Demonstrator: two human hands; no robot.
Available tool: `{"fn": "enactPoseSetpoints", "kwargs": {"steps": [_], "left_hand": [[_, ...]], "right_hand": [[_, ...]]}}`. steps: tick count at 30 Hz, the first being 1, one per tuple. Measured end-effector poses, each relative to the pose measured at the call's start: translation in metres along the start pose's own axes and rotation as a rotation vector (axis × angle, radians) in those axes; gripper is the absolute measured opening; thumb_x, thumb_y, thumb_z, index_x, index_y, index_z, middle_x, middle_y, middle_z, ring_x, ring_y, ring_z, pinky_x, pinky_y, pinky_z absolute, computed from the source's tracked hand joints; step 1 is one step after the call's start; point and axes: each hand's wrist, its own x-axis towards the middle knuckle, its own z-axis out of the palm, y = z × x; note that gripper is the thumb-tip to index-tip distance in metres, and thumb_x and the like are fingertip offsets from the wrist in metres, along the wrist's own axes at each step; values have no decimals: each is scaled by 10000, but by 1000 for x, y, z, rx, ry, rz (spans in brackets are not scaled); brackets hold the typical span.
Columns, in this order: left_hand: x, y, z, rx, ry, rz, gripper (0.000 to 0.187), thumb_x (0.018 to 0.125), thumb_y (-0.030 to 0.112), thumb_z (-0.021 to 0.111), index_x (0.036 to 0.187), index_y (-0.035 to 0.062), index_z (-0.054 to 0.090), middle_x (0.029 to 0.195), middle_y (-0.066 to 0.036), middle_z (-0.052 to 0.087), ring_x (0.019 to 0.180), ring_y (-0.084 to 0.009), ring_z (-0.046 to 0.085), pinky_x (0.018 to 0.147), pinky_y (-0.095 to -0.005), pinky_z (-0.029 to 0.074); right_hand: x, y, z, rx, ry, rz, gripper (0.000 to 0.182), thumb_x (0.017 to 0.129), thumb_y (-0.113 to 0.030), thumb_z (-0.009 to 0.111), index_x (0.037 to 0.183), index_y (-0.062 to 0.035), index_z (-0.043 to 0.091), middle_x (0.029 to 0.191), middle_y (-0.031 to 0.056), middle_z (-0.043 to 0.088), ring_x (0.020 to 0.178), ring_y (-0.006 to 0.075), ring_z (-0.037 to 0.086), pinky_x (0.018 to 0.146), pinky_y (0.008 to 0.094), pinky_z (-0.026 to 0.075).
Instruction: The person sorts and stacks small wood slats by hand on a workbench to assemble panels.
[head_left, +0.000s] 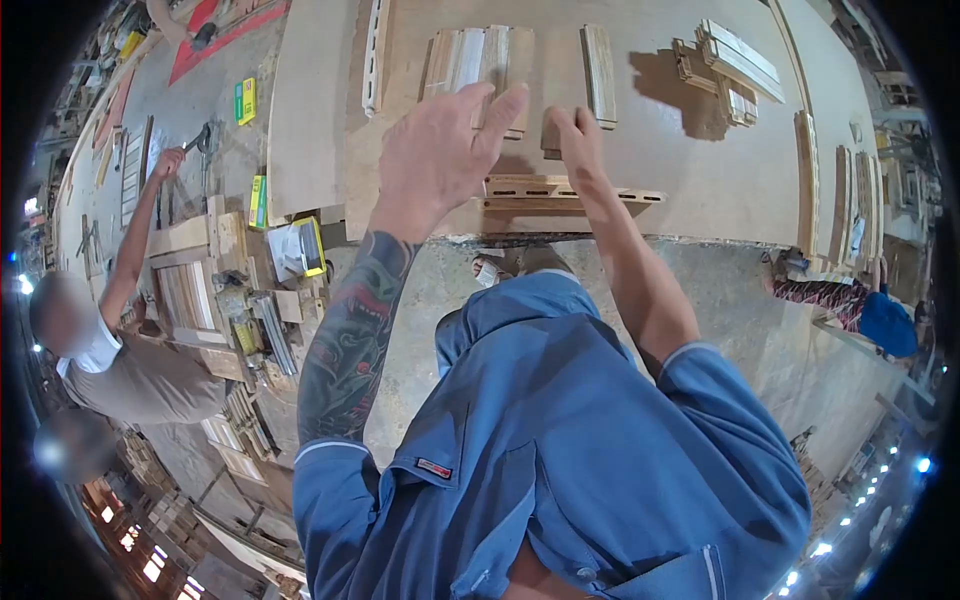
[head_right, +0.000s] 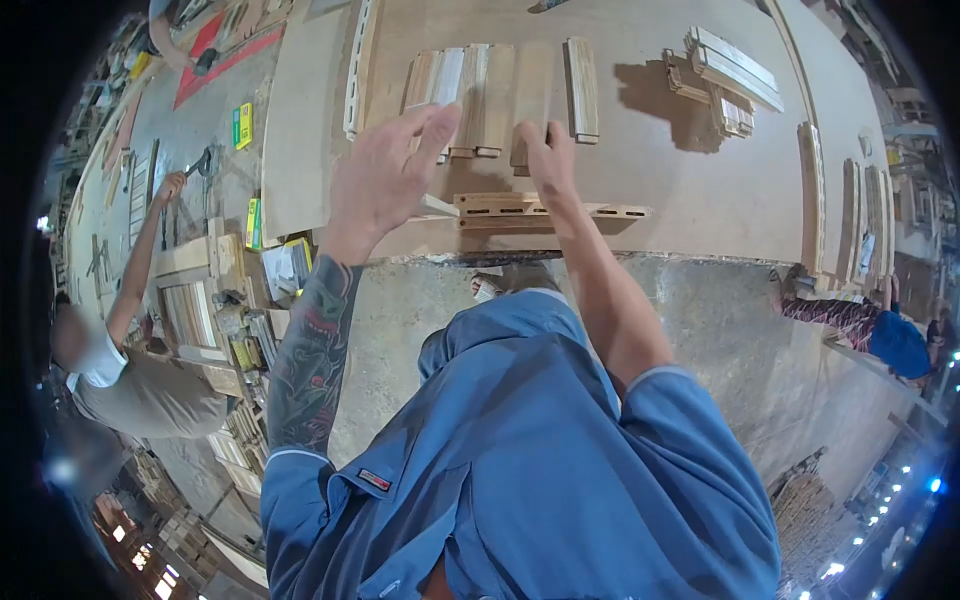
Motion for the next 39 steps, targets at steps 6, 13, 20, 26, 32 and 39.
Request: {"fn": "enactPoseSetpoints", "kwargs": {"steps": [6,13,20,26,32,39], "left_hand": [[-5,4,0,94,45,13,675,973,648,426,1145,62,712,1025,-201,717,995,-407,668,836,-458,527],[-2,5,0,125,22,-22,670,986,641,402,1131,67,716,1009,-191,720,967,-396,675,812,-468,530],[-1,2,6,87,142,73,575,990,578,447,1129,82,702,897,-199,695,879,-390,681,759,-490,537],[-3,10,-1,13,104,72,544,977,522,526,1149,29,682,1033,-185,702,945,-371,673,805,-450,528],[-3,10,-14,260,37,77,515,971,492,558,1175,36,686,1100,-183,694,1010,-359,659,873,-431,506],[-6,10,-7,277,19,49,646,872,597,646,1133,8,694,1050,-177,705,956,-343,676,833,-412,530]], "right_hand": [[-79,-14,-3,-152,-339,-377,307,906,-155,725,1131,33,637,1019,104,712,979,180,672,841,326,550],[-82,-42,-22,-315,-472,-473,286,857,-131,768,1087,15,683,975,115,724,916,201,687,785,349,556],[-81,-34,-16,-275,-562,-536,260,833,-87,750,1079,-32,686,949,140,735,875,249,709,760,382,563],[-92,-32,-3,-571,-484,-690,329,774,-27,672,1083,-134,644,772,174,682,732,420,658,641,484,541],[-81,-43,13,-596,-724,-596,324,810,-97,680,1127,-110,615,1040,181,687,940,401,668,780,501,538],[83,-7,-53,-1031,420,-159,626,874,-347,690,1327,35,487,1368,205,518,1265,402,495,1021,464,438]]}}
